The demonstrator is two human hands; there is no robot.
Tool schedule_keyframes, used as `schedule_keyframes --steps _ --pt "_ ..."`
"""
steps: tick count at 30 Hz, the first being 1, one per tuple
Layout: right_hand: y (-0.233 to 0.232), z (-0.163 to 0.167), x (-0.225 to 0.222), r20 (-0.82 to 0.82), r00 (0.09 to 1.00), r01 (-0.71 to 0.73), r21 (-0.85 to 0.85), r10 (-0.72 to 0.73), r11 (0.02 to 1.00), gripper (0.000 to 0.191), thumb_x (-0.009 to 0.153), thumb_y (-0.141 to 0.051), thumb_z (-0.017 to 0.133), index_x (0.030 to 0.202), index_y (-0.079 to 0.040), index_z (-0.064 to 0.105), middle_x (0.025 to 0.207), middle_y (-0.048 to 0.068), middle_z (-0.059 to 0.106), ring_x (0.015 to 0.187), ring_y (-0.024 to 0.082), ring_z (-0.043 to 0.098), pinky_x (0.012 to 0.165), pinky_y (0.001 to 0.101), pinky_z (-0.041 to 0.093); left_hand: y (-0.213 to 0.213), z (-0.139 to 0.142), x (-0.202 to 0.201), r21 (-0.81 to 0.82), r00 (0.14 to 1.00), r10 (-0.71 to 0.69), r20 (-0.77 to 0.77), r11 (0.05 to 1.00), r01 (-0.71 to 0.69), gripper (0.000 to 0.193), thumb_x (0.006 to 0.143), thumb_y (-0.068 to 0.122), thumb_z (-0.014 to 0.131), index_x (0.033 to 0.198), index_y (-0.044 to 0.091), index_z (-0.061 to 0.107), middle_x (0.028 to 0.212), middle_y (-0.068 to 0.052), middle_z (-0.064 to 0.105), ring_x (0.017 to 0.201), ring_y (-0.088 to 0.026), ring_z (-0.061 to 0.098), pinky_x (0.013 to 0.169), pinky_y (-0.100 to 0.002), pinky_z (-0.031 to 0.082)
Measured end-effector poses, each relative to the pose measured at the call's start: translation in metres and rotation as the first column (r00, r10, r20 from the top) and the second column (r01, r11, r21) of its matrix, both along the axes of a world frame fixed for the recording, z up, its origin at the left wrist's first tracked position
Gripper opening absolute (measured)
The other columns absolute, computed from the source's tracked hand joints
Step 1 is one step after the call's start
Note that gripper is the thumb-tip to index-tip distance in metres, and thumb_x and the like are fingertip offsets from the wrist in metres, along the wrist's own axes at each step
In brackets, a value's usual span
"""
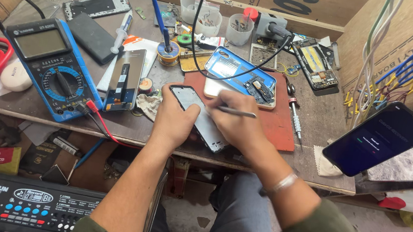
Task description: The person pries open the back cover of a smartphone using a metal pry tool, working around the edges to separate the adhesive. They hold the phone frame in one hand while scraping and lifting the cover, then continue cleaning adhesive residue from the frame edges.
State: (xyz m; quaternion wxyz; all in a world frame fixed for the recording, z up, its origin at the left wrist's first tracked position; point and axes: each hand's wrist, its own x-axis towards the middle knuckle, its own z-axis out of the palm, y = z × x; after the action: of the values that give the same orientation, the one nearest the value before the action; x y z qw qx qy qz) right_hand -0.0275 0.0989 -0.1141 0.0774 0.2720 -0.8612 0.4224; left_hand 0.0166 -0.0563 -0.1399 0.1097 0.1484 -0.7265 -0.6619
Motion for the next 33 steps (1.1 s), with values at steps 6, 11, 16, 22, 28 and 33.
schedule_keyframes --steps 6,11,16,22,28,33 --pt "0.003 0.008 0.001 -0.001 1.000 -0.020 0.048 0.020 0.999 0.009 0.076 -0.010 0.076 0.082 -0.004 0.076 0.073 0.014 0.074 0.064 0.020 0.073 0.060 0.0334 0.054 -0.004 0.004 -0.001 -0.042 0.999 0.018 -0.045 0.999 -0.020 0.057 0.080 0.013 0.065 0.130 0.002 0.040 0.100 -0.019 0.071 0.069 -0.026 0.075 0.045 -0.037 0.063" --pt "0.026 0.017 0.005 0.207 0.978 -0.031 0.101 0.010 0.994 0.008 0.074 -0.012 0.076 0.077 -0.004 0.075 0.071 0.011 0.077 0.063 0.020 0.074 0.057 0.0334 0.055 -0.009 0.005 -0.005 0.012 1.000 -0.004 0.016 1.000 0.004 0.058 0.079 0.012 0.062 0.130 0.003 0.038 0.101 -0.019 0.069 0.068 -0.028 0.075 0.046 -0.040 0.058" --pt "-0.012 0.007 -0.022 -0.061 0.997 -0.041 0.078 0.046 0.996 0.008 0.078 -0.012 0.077 0.081 -0.004 0.076 0.072 0.016 0.072 0.062 0.025 0.071 0.060 0.0353 0.054 -0.008 0.002 -0.005 -0.040 1.000 0.014 -0.027 0.999 -0.016 0.057 0.080 0.014 0.064 0.130 0.002 0.039 0.100 -0.020 0.071 0.070 -0.028 0.075 0.049 -0.038 0.060" --pt "-0.036 0.001 -0.035 -0.090 0.995 -0.048 -0.032 0.045 0.998 0.011 0.077 -0.013 0.077 0.082 -0.003 0.074 0.075 0.016 0.073 0.066 0.025 0.073 0.061 0.0356 0.054 -0.007 0.005 -0.007 -0.056 1.000 0.021 -0.002 0.998 -0.021 0.059 0.079 0.014 0.064 0.131 0.002 0.039 0.099 -0.020 0.070 0.069 -0.029 0.075 0.049 -0.039 0.059" --pt "0.011 0.008 -0.023 0.389 0.921 -0.010 0.093 -0.027 0.996 0.012 0.073 -0.015 0.077 0.077 -0.004 0.075 0.067 0.010 0.075 0.061 0.016 0.070 0.056 0.0339 0.054 -0.013 0.003 -0.009 -0.037 1.000 0.007 -0.007 0.999 -0.008 0.057 0.079 0.013 0.062 0.130 0.001 0.039 0.100 -0.020 0.071 0.071 -0.028 0.076 0.051 -0.039 0.061" --pt "-0.016 -0.001 -0.038 0.135 0.991 -0.028 0.038 0.022 0.999 0.012 0.075 -0.015 0.076 0.081 -0.005 0.076 0.071 0.008 0.074 0.065 0.014 0.068 0.059 0.0319 0.054 -0.009 0.003 -0.008 -0.043 0.999 0.011 -0.041 0.999 -0.013 0.058 0.080 0.014 0.063 0.131 0.001 0.038 0.100 -0.021 0.071 0.072 -0.029 0.076 0.049 -0.039 0.064"
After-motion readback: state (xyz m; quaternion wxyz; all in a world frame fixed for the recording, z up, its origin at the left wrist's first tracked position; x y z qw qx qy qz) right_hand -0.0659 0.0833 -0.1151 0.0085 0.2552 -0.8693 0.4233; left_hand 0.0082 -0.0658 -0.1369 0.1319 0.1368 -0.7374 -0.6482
